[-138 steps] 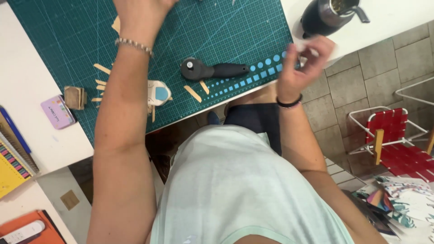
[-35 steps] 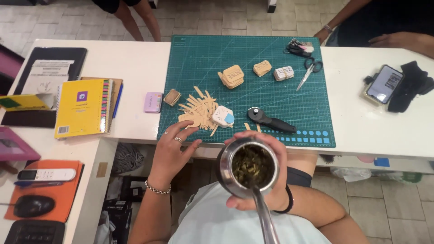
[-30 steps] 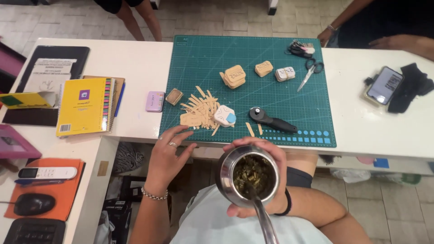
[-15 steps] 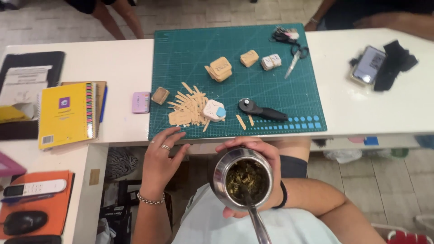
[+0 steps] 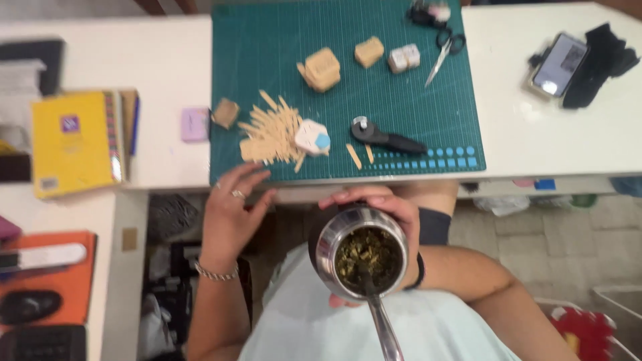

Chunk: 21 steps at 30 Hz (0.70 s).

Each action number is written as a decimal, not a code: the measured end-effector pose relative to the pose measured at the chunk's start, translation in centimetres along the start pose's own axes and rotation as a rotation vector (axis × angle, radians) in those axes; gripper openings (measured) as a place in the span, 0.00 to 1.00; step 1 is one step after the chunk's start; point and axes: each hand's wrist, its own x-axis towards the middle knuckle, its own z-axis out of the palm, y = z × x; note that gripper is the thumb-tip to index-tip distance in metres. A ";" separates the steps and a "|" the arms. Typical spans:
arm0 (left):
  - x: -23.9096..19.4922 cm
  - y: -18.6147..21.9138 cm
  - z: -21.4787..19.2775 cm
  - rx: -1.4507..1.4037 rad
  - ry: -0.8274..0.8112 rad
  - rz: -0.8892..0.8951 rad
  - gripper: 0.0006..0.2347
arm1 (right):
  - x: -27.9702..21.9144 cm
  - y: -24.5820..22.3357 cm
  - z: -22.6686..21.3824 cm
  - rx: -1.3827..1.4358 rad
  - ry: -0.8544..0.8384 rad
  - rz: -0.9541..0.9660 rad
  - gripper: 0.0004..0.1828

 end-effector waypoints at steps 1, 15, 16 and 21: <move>-0.1 -0.2 0.2 0.019 0.018 0.036 0.14 | -0.2 0.3 -0.1 0.014 0.002 -0.033 0.52; 0.5 -0.7 1.2 -0.017 -0.024 0.037 0.12 | -1.9 1.2 -1.6 -0.052 0.018 0.069 0.52; 0.6 -0.8 1.4 -0.009 -0.027 0.046 0.12 | -2.0 1.2 -1.8 -0.063 0.017 0.081 0.53; 1.0 -1.1 2.4 -0.002 -0.065 0.049 0.13 | -2.6 2.4 -4.2 -0.089 0.088 0.055 0.51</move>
